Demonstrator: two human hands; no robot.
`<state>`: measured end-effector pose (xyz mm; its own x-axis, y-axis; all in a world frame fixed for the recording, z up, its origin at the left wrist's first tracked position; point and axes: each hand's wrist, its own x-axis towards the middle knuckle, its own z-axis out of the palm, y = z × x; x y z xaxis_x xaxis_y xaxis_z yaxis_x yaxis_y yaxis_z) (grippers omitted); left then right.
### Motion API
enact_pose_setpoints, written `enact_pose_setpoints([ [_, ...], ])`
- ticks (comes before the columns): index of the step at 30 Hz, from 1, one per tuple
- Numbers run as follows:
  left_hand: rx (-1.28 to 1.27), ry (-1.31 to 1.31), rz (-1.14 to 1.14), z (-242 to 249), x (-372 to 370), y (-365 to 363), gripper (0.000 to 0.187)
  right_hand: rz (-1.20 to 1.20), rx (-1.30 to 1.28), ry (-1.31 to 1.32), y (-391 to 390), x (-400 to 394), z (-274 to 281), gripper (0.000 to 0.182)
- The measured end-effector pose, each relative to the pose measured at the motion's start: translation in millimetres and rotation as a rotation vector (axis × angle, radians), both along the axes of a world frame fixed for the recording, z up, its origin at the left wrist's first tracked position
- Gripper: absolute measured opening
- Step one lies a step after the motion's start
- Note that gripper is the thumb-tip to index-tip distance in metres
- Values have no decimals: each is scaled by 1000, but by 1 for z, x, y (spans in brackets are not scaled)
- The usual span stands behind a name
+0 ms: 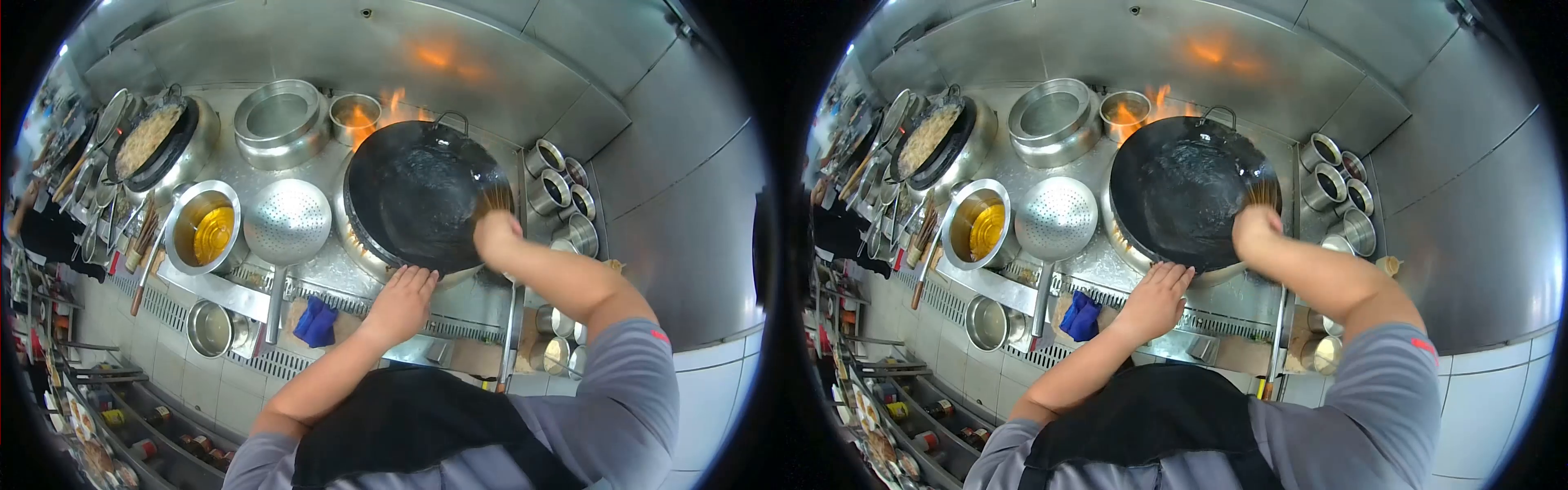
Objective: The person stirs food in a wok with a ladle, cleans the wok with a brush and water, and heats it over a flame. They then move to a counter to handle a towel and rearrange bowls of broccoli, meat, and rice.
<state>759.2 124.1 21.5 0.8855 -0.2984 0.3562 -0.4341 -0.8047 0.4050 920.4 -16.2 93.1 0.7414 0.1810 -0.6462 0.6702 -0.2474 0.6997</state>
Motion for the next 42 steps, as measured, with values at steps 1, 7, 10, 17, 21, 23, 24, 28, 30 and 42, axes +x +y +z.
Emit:
enact_pose_setpoints([
  [1,-6,-6,11,-3,1,0,52,78,184,-207,-11,44,-25,18],
  [7,-17,25,12,1,-4,-1,52,169,369,-103,7,-12,-58,18],
  [10,-24,20,18,-3,-4,1,52,14,466,-100,-6,-1,-60,18],
  [17,6,19,8,-8,-1,-1,53,22,1137,-176,57,79,-56,21],
  [21,23,1,9,-8,2,-3,52,371,1056,37,34,-30,-28,16],
  [23,43,36,11,-7,2,-3,52,110,627,233,4,-51,-27,22],
  [24,50,42,11,-5,2,-3,52,46,539,201,-12,-41,-12,23],
  [28,41,17,36,-5,2,-8,52,3,873,-450,-49,124,-11,24],
  [30,30,37,48,-7,-1,-8,51,-128,1151,-522,-45,144,29,27],
  [42,401,251,102,-7,54,-33,17,-308,1594,195,-143,1,12,65],
])
